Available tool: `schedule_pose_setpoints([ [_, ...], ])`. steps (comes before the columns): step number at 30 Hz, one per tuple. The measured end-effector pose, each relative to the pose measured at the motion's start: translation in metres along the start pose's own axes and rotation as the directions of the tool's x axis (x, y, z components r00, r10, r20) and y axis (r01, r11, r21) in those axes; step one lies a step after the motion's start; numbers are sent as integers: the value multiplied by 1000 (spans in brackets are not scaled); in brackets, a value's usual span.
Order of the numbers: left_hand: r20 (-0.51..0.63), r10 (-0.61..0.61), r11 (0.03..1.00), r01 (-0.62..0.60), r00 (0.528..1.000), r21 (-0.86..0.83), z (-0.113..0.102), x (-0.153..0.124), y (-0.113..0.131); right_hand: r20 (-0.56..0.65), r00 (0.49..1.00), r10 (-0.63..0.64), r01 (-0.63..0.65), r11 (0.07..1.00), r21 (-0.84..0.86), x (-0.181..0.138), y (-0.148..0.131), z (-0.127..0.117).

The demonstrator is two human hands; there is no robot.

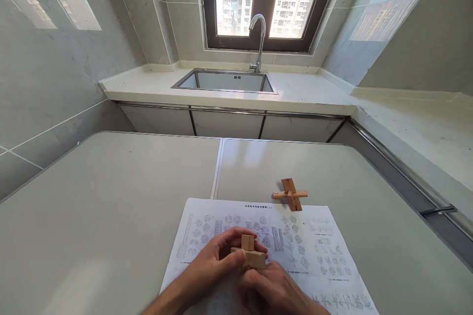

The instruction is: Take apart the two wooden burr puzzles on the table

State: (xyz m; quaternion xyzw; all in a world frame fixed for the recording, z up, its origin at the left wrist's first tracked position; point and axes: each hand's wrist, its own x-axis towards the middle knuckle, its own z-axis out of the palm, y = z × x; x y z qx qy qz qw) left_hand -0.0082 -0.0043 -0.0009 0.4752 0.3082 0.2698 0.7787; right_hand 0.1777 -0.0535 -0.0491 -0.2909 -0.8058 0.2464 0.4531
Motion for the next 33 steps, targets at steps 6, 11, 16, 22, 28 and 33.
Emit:
schedule_pose_setpoints([
  [6, -181, 100, 995, -99, 978, 18, 1, 1, 1, 31, 977, 211, -213, 972, 97, 10, -4, -8],
  [11, -193, 135, 991, -132, 972, 27, 5, 0, 5, 9, 969, 247, -245, 957, 154, 14, -4, -15],
  [16, -113, 82, 996, -78, 990, 37, 2, -1, 6, 18, 970, 241, -241, 960, 146, 11, -3, -14],
  [22, -146, 63, 998, -64, 987, -2, 2, 0, 5, 34, 961, 276, -277, 942, 188, 16, -6, -17],
  [28, -248, 114, 993, -120, 962, -8, 3, 1, 1, 2, 913, 408, -383, 856, 348, 12, -4, -15],
  [33, -222, 147, 989, -144, 964, 30, 2, 0, -4, 119, 809, 576, -527, 620, 581, 13, -1, -18],
])
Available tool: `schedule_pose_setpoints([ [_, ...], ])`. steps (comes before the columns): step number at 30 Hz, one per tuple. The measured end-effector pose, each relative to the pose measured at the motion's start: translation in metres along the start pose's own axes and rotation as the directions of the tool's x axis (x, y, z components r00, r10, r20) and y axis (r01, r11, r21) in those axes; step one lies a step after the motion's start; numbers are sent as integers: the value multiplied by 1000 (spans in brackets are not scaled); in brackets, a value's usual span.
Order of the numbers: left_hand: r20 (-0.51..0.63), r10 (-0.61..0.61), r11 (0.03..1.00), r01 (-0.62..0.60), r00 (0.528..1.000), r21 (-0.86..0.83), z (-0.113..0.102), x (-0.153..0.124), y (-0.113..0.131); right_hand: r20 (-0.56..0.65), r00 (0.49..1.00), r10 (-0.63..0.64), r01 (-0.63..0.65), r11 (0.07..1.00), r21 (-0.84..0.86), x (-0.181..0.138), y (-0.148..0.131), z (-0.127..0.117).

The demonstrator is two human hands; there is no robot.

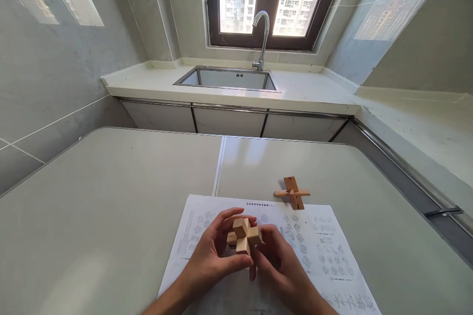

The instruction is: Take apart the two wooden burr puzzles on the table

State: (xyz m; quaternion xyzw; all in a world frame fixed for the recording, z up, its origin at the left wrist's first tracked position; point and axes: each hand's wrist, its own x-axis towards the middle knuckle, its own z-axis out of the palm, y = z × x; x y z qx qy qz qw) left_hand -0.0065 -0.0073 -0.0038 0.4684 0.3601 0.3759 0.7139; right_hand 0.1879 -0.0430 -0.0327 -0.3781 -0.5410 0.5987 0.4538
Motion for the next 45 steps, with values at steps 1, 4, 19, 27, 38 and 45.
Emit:
schedule_pose_setpoints([
  [1, 7, -1, 1000, 1, 1000, 10, 0, 0, 0, 28, 1000, 7, -8, 1000, 21, 2, -3, -1],
  [4, 30, -2, 1000, 1, 1000, 28, 1, -2, 2, 159, 986, 55, -46, 997, -63, 6, -14, -7],
  [19, 50, 38, 992, -44, 998, 118, 5, -8, 2, 113, 990, 81, -65, 988, -141, 7, -20, -19],
  [27, 26, 81, 912, -85, 996, 400, 6, -10, 12, 7, 990, -138, 136, 962, -236, 2, -6, -15],
  [38, 65, 128, 917, -143, 990, 372, 4, -15, 2, 262, 943, 204, -272, 926, 260, 5, -14, -20],
  [45, 235, 146, 886, -232, 961, 400, -2, -17, -4, 434, 868, 240, -327, 935, 137, 6, -19, -25],
])
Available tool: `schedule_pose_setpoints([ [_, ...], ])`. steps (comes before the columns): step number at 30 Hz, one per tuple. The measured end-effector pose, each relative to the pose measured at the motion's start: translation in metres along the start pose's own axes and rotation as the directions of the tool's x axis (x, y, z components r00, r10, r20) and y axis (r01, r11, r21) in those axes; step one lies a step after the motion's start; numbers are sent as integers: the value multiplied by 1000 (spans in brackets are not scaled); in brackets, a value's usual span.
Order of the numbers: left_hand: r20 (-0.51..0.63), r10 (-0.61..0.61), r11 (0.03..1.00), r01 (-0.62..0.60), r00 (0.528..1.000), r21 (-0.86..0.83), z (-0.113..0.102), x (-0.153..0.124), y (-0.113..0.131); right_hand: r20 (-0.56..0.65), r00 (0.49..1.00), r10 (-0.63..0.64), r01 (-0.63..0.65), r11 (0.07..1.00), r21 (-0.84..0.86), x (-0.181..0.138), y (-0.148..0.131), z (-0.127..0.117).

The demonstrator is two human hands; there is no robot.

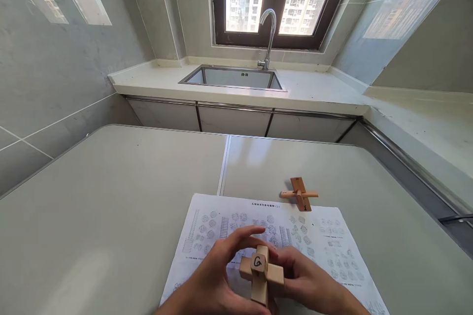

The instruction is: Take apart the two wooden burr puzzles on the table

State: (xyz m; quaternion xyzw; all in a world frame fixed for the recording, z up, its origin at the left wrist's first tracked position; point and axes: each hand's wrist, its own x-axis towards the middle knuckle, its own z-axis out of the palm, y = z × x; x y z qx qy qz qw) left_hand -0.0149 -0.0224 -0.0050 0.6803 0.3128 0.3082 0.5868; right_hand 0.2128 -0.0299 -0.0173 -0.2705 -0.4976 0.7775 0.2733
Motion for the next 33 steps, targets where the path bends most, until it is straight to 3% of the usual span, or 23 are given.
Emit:
schedule_pose_setpoints([
  [5, -44, 5, 999, -4, 999, 42, -1, 2, 1, -138, 985, -107, 81, 981, -178, 1, -7, 9],
  [10, -170, 80, 987, -54, 982, 153, 2, 9, 0, -322, 899, -297, 163, 909, -385, 7, 11, 15],
  [13, -236, 117, 976, -67, 965, 209, 6, 9, -4, -363, 847, -389, 182, 853, -488, 9, 23, 16],
  [23, -232, 102, 987, -70, 967, 142, 7, 12, 0, -394, 823, -409, 168, 838, -518, 5, 26, 21],
  [29, -265, 83, 989, -46, 961, 143, 11, 11, -2, -445, 782, -436, 174, 839, -516, 6, 30, 26],
  [33, -267, 78, 989, -41, 961, 142, 13, 10, -1, -428, 802, -417, 166, 844, -510, 5, 31, 25],
])
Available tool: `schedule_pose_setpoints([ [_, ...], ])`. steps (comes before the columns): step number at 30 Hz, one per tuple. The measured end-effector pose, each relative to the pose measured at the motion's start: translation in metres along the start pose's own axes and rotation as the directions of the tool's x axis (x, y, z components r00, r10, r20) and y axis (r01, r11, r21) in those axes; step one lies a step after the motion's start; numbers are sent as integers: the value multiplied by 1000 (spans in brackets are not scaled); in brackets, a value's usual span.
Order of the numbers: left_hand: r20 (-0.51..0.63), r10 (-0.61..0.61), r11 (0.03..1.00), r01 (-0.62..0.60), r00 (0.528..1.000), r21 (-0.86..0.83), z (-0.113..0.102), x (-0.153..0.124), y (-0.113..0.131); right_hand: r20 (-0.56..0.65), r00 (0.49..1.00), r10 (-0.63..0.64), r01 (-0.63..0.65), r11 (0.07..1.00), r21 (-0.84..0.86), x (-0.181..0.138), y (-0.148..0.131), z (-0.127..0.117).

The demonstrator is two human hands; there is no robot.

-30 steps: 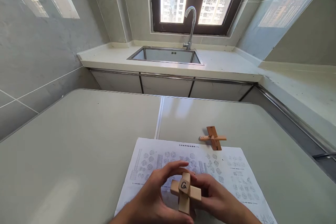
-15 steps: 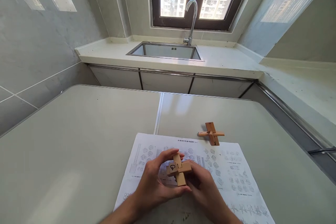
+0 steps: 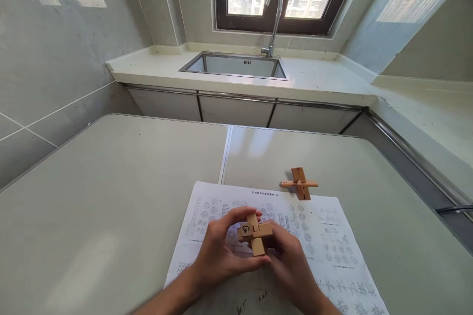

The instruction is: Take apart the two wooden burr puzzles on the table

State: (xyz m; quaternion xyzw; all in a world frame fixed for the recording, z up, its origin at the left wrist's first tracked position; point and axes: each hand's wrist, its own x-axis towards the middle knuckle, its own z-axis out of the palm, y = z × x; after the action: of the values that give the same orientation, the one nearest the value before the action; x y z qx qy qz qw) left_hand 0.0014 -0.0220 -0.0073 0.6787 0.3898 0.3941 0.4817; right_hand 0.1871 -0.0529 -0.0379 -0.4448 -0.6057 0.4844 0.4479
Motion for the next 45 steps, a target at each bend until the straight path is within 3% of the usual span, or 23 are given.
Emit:
schedule_pose_setpoints([
  [20, 5, -40, 997, 40, 999, -71, 3, 2, 4, 3, 998, 55, -55, 998, 12, 1, -7, -2],
  [28, 77, -74, 996, 76, 994, -35, -1, 4, 3, -17, 976, 216, -204, 945, 256, 6, -13, -3],
  [36, 138, -56, 997, 61, 989, -36, -2, 4, 1, 89, 966, 243, -258, 925, 280, 7, -8, -8],
  [45, 4, -92, 995, 92, 996, -29, -5, 8, 9, 204, 955, 214, -281, 873, 398, 9, -7, -16],
])
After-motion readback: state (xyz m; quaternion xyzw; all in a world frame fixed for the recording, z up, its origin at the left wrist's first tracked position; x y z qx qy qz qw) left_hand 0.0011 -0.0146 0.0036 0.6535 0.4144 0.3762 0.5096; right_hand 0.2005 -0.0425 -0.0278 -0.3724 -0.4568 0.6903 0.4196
